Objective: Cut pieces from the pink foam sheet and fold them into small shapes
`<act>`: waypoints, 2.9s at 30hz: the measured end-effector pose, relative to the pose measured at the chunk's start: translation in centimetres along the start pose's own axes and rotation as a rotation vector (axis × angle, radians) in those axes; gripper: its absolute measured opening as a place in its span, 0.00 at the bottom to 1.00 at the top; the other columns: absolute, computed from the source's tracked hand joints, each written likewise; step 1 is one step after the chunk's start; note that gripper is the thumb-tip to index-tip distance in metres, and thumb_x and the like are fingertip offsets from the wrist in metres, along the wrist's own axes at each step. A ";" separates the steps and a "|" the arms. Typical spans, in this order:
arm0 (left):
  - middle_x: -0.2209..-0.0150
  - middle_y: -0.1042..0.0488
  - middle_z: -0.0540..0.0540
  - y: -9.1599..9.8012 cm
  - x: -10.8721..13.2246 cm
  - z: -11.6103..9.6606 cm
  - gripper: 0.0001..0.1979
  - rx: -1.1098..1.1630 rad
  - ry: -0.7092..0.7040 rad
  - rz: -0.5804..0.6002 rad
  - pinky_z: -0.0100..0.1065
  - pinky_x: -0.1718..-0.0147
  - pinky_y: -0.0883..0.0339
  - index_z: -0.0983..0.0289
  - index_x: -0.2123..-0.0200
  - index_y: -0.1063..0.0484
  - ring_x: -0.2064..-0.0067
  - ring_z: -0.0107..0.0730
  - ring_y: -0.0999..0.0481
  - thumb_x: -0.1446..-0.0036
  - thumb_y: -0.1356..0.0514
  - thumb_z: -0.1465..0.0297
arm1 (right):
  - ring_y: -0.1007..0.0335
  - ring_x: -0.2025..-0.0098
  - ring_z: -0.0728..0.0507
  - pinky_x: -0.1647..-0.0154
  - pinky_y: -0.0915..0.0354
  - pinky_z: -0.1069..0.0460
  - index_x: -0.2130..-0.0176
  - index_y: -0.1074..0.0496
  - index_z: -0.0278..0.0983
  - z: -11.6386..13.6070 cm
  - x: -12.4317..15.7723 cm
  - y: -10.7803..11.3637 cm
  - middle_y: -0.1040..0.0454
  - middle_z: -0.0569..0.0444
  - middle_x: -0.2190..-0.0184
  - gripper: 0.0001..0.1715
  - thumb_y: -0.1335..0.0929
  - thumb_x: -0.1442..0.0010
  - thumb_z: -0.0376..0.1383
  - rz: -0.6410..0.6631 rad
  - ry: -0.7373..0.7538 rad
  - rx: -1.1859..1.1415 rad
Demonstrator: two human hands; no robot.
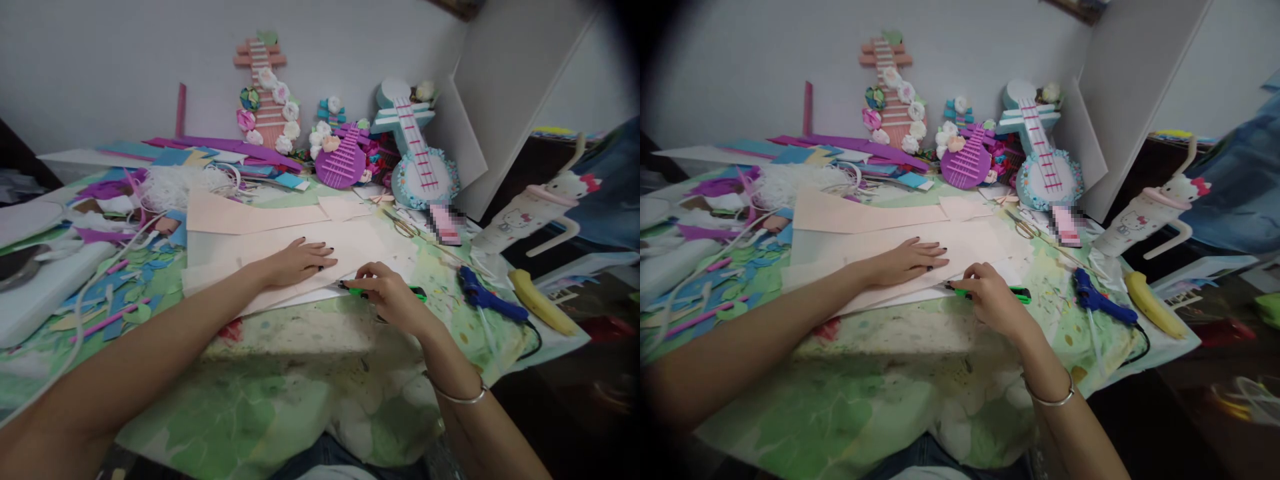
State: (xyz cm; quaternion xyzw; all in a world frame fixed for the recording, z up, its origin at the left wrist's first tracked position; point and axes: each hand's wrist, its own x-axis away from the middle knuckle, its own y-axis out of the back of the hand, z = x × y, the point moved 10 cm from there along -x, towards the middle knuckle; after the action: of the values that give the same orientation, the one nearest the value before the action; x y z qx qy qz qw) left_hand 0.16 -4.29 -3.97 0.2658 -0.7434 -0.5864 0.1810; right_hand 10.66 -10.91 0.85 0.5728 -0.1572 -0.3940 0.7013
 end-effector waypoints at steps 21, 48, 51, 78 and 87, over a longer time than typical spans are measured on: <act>0.33 0.49 0.51 0.0 0.0 -0.1 0.23 -0.008 0.005 -0.004 0.51 0.38 0.62 0.51 0.38 0.43 0.33 0.37 0.53 0.34 0.58 0.69 | 0.36 0.56 0.41 0.56 0.38 0.46 0.52 0.25 0.40 0.6 -0.6 -0.5 0.31 0.46 0.60 0.36 0.41 0.53 0.15 0.023 0.003 -0.040; 0.33 0.49 0.51 -0.1 0.0 -0.1 0.22 0.002 -0.010 -0.012 0.51 0.38 0.63 0.50 0.38 0.44 0.32 0.37 0.53 0.33 0.58 0.67 | 0.36 0.56 0.41 0.56 0.38 0.46 0.51 0.25 0.42 1.3 -1.4 -1.0 0.31 0.46 0.60 0.39 0.42 0.54 0.14 0.043 0.011 -0.029; 0.34 0.49 0.51 -0.2 -0.1 0.0 0.22 0.006 -0.010 -0.012 0.51 0.38 0.64 0.51 0.38 0.43 0.33 0.37 0.53 0.33 0.58 0.66 | 0.37 0.56 0.41 0.56 0.38 0.47 0.52 0.25 0.42 1.5 -1.6 -1.1 0.31 0.46 0.60 0.39 0.42 0.54 0.14 0.040 0.018 -0.019; 0.34 0.48 0.51 0.0 -0.1 -0.1 0.22 -0.004 0.006 -0.015 0.51 0.38 0.63 0.52 0.38 0.42 0.33 0.37 0.52 0.34 0.57 0.67 | 0.38 0.56 0.41 0.56 0.39 0.46 0.52 0.25 0.40 2.2 -1.7 -1.4 0.31 0.46 0.60 0.38 0.41 0.54 0.14 0.049 0.064 -0.042; 0.33 0.50 0.50 0.1 0.0 -0.2 0.22 0.003 0.015 0.006 0.51 0.39 0.62 0.50 0.38 0.44 0.33 0.36 0.53 0.34 0.57 0.68 | 0.36 0.57 0.42 0.58 0.38 0.48 0.53 0.24 0.41 1.6 -0.8 -0.5 0.30 0.46 0.60 0.38 0.42 0.55 0.14 0.060 0.012 -0.083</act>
State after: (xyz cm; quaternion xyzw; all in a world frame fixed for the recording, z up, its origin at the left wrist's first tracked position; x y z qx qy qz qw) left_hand 0.27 -4.46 -3.81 0.2683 -0.7436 -0.5829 0.1880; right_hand 8.92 -11.42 1.02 0.5405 -0.1537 -0.3757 0.7369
